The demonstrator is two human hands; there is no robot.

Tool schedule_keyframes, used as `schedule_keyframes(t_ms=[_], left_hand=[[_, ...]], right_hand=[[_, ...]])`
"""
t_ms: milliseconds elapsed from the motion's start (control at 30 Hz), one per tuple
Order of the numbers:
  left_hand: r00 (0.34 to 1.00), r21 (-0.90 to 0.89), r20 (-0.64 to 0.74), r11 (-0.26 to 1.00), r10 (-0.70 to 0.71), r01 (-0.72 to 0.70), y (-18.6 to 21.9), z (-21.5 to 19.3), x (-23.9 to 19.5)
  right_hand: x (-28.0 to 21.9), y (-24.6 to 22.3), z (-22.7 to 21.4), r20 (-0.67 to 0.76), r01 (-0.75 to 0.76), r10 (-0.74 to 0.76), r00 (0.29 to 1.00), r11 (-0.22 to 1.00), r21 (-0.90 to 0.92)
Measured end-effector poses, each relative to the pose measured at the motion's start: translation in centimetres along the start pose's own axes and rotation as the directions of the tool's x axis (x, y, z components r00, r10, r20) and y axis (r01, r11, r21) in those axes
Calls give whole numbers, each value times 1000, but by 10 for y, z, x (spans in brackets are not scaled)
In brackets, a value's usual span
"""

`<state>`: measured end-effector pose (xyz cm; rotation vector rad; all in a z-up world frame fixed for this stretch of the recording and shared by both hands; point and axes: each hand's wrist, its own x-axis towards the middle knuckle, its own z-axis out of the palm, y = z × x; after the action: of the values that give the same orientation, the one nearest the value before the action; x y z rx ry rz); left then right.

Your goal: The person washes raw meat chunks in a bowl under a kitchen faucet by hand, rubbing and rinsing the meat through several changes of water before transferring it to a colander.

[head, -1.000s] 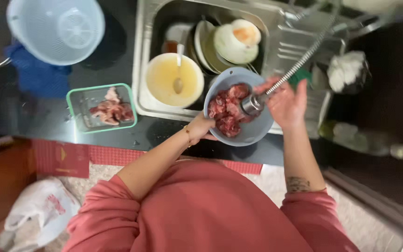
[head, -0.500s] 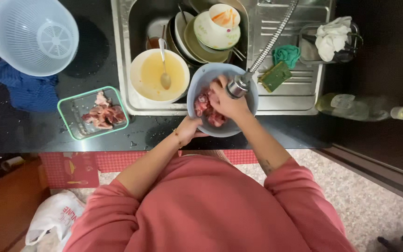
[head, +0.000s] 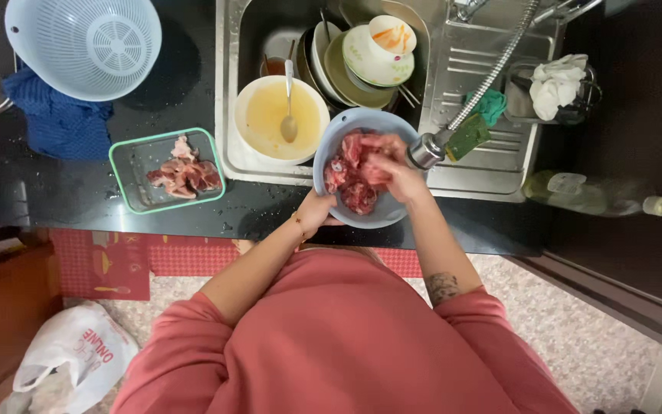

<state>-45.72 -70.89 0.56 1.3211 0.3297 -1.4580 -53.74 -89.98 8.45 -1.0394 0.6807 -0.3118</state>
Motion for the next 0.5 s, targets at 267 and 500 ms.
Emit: schedule_keyframes(t_ms=[267, 500], left_hand=[[999, 42, 35, 999, -16, 15, 6, 24, -11], [996, 127, 85, 992, -7, -4, 0, 44, -9]], right_hand=[[5, 76, -63, -206, -40, -444, 872, 354, -934], [2, -4, -63, -329, -355, 136, 935, 400, -845]])
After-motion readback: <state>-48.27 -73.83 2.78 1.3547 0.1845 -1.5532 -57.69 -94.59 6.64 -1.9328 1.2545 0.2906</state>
